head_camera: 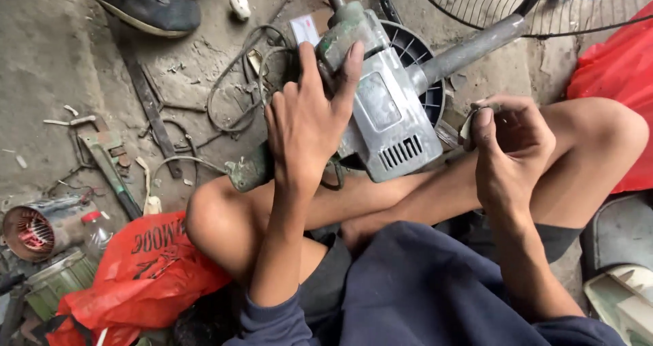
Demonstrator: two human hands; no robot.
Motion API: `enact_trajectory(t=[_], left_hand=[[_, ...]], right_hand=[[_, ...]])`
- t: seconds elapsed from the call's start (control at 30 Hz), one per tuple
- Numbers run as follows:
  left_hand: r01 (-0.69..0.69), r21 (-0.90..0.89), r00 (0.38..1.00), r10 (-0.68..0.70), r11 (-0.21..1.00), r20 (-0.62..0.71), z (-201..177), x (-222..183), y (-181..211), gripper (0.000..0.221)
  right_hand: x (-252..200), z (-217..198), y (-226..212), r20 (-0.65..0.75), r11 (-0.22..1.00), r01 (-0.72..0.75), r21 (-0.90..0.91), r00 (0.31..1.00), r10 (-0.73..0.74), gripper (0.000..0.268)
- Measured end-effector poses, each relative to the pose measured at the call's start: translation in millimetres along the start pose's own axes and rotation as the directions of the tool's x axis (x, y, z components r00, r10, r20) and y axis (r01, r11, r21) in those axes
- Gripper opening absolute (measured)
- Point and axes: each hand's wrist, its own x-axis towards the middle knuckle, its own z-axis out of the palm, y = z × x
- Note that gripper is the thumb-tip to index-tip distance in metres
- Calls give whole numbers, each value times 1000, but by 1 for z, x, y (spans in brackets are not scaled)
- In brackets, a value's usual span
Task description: Repairing the internal components of an electric motor while sitting on the floor
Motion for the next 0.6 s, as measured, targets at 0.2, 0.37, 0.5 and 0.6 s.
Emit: enact_trajectory(t=[0.2, 0.37, 0.5, 0.6], left_hand=[[19, -7, 997, -19, 1000, 70, -9, 2, 6, 109], [26, -21, 995, -24, 999, 96, -11, 3, 7, 116], [33, 10, 996, -34, 999, 78, -8, 2, 4, 110], [39, -3, 994, -39, 999, 103, -11, 2, 7, 114]], right_hand=[[2, 1, 3, 23, 1000, -1, 16, 1000, 1, 18], [-1, -5, -3, 43, 997, -5, 78, 999, 1, 25], [-7, -2, -20, 78, 999, 38, 14, 996, -39, 25], [-11, 1, -28, 153, 997, 65, 32, 986, -69, 22]])
